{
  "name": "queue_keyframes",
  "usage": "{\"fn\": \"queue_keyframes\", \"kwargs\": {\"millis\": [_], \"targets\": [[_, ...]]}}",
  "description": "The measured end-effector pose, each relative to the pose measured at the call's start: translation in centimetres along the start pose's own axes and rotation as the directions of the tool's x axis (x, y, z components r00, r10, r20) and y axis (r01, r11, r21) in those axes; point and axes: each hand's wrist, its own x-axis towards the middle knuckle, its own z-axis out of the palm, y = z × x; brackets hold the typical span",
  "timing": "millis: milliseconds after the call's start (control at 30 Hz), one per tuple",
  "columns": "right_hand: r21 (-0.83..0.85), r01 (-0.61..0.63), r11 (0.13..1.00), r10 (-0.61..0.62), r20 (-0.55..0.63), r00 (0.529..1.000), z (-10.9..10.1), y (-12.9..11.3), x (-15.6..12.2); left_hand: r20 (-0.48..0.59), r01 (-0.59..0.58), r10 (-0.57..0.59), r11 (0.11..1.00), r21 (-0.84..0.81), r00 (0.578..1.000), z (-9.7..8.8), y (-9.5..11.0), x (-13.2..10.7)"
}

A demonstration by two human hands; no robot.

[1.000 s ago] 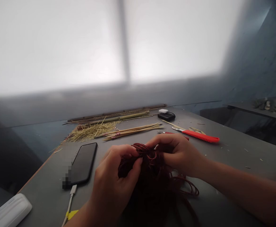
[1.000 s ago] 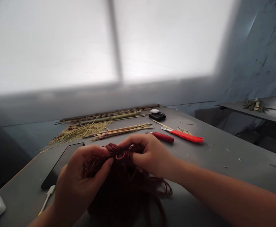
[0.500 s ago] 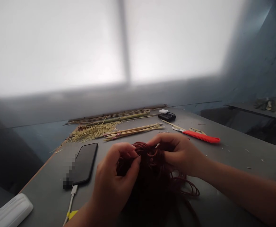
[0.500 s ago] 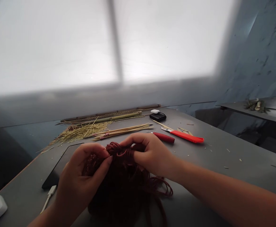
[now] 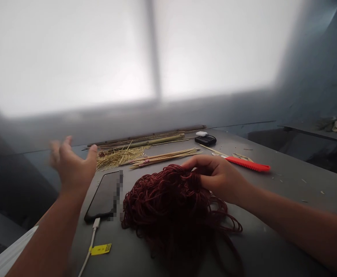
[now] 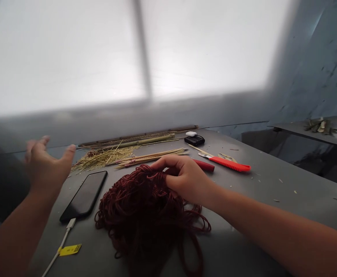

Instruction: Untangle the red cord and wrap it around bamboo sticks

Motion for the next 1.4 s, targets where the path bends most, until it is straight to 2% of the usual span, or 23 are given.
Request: {"fn": "queue_keyframes", "kwargs": {"millis": [33,67,100,200,267,333,400,467,500,567,600,633,700,767,800,833,867,1000,1067,1167,1233,1300,1400], "targets": [[-0.005,-0.005,1.000,0.005,-0.002,1.000,0.0,0.0,0.0,-0.090,-0.028,0.036,0.995,0.091,0.995,-0.4,-0.7,0.4],[-0.006,-0.009,1.000,0.009,-0.005,1.000,-0.1,0.0,0.1,-0.174,-0.072,0.126,0.956,0.284,0.977,-0.6,-1.3,0.7],[-0.002,-0.015,1.000,0.015,-0.008,1.000,-0.1,0.1,0.1,-0.175,-0.110,0.192,0.913,0.394,0.966,-0.5,-1.7,0.7],[0.026,-0.018,0.999,0.018,-0.012,1.000,-0.1,0.1,0.1,0.024,-0.247,0.272,0.828,0.503,0.962,0.8,-1.9,0.0],[0.030,-0.009,0.999,0.009,-0.011,1.000,-0.1,0.1,0.1,0.091,-0.306,0.304,0.800,0.517,0.948,2.2,-0.8,-1.2],[0.028,0.009,1.000,-0.009,0.000,1.000,-0.1,0.1,0.1,0.189,-0.402,0.354,0.793,0.457,0.916,3.7,1.0,-2.7],[0.028,0.025,0.999,-0.026,0.021,0.999,0.0,0.1,0.0,0.412,-0.493,0.373,0.838,0.236,0.832,4.7,3.0,-4.6],[0.023,0.043,0.999,-0.044,0.033,0.999,0.0,0.1,0.0,0.599,-0.464,0.343,0.884,0.056,0.724,5.3,4.6,-6.3],[0.019,0.047,0.999,-0.048,0.032,0.998,0.1,0.0,-0.1,0.666,-0.447,0.326,0.895,0.012,0.671,5.5,5.0,-7.0],[0.019,0.041,0.999,-0.042,0.028,0.999,0.2,0.0,-0.1,0.736,-0.394,0.273,0.919,-0.010,0.619,5.6,5.3,-7.8],[0.022,0.032,0.999,-0.033,0.029,0.999,0.2,0.0,-0.2,0.750,-0.347,0.241,0.938,-0.016,0.616,5.6,5.2,-8.0],[0.023,0.022,0.999,-0.023,0.030,0.999,0.2,0.0,-0.2,0.748,-0.279,0.205,0.960,-0.028,0.631,5.6,4.9,-8.0],[0.016,0.011,1.000,-0.011,0.012,1.000,0.2,-0.1,-0.1,0.700,-0.072,0.111,0.994,-0.085,0.706,5.6,4.3,-7.8],[-0.006,0.011,1.000,-0.011,-0.029,1.000,0.1,-0.1,0.1,0.608,0.154,-0.023,0.974,-0.164,0.793,5.5,3.8,-7.4],[-0.017,0.016,1.000,-0.017,-0.048,0.999,0.0,-0.2,0.1,0.565,0.247,-0.097,0.949,-0.195,0.819,5.5,3.6,-7.3],[-0.028,0.025,0.999,-0.026,-0.058,0.998,-0.1,-0.2,0.2,0.538,0.331,-0.169,0.918,-0.220,0.826,5.5,3.6,-7.2],[-0.042,0.033,0.999,-0.035,-0.060,0.998,-0.2,-0.2,0.3,0.529,0.410,-0.237,0.881,-0.238,0.815,5.5,3.6,-7.1],[-0.168,0.058,0.984,-0.064,-0.027,0.998,-0.6,-0.1,0.3,0.563,0.659,-0.427,0.686,-0.308,0.708,5.7,4.4,-7.1],[-0.323,0.163,0.932,-0.181,-0.026,0.983,-0.8,0.1,0.2,0.592,0.709,-0.448,0.624,-0.330,0.670,5.7,4.9,-7.1],[-0.555,0.347,0.756,-0.387,0.048,0.921,-1.1,0.3,0.2,0.637,0.727,-0.421,0.594,-0.345,0.646,5.5,5.4,-7.1],[-0.635,0.409,0.656,-0.411,0.154,0.898,-1.5,0.3,0.3,0.628,0.713,-0.415,0.611,-0.345,0.659,5.3,5.5,-7.1],[-0.703,0.443,0.556,-0.435,0.208,0.876,-2.1,0.2,0.5,0.593,0.686,-0.425,0.651,-0.325,0.684,5.2,5.5,-7.2],[-0.823,0.415,0.387,-0.584,0.130,0.801,-3.2,-0.3,0.6,0.590,0.610,-0.380,0.751,-0.253,0.713,5.3,5.7,-7.5]]}}
